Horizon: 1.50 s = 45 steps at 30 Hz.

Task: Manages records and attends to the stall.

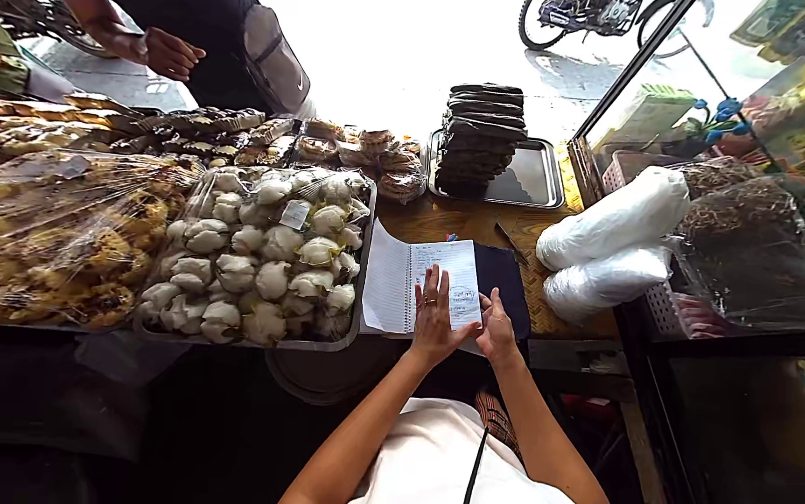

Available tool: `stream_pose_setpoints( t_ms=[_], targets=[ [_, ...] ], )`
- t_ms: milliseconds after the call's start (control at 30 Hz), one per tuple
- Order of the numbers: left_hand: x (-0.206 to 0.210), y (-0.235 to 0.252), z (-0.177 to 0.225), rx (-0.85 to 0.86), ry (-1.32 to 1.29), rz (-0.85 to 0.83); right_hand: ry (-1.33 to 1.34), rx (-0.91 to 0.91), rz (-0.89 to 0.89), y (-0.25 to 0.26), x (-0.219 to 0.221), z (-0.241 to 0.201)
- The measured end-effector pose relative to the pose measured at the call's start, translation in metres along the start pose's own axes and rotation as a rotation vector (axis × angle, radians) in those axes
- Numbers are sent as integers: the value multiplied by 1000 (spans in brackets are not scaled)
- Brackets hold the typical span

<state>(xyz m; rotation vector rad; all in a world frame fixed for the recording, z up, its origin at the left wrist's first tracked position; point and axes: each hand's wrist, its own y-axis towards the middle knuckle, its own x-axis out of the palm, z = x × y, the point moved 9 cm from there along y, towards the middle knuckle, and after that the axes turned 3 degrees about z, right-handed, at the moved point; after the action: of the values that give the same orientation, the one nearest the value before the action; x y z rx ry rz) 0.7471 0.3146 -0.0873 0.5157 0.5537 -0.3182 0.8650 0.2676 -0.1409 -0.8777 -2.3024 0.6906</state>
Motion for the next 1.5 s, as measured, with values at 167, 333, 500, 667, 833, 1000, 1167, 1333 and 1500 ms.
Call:
stream_pose_setpoints(
  t_ms=[167,333,500,667,833,1000,1167,1333,1500],
  targets=[
    [33,6,-57,-372,15,-311,11,29,33,4,-2,1],
    [35,4,-55,-354,66,-337,25,42,50,6,-9,6],
    [30,0,-56,-352,17,-224,6,53,68,8,-10,8],
    [-55,-1,-26,-114,58,356,-14,54,58,7,-9,6],
    [8,1,14,122,101,61,8,28,18,7,-1,2],
    [34,7,-44,-393,10,-187,-44,50,27,8,-4,0],
    [25,-15,-45,-348,-6,-211,-54,39,50,10,-8,3],
    [0,-29,-59,-410,-268,98,-97,68,96,13,-14,8],
    [-16,-31,-84,-646,-711,308,-84,73,106,13,-16,9]
  ],
)
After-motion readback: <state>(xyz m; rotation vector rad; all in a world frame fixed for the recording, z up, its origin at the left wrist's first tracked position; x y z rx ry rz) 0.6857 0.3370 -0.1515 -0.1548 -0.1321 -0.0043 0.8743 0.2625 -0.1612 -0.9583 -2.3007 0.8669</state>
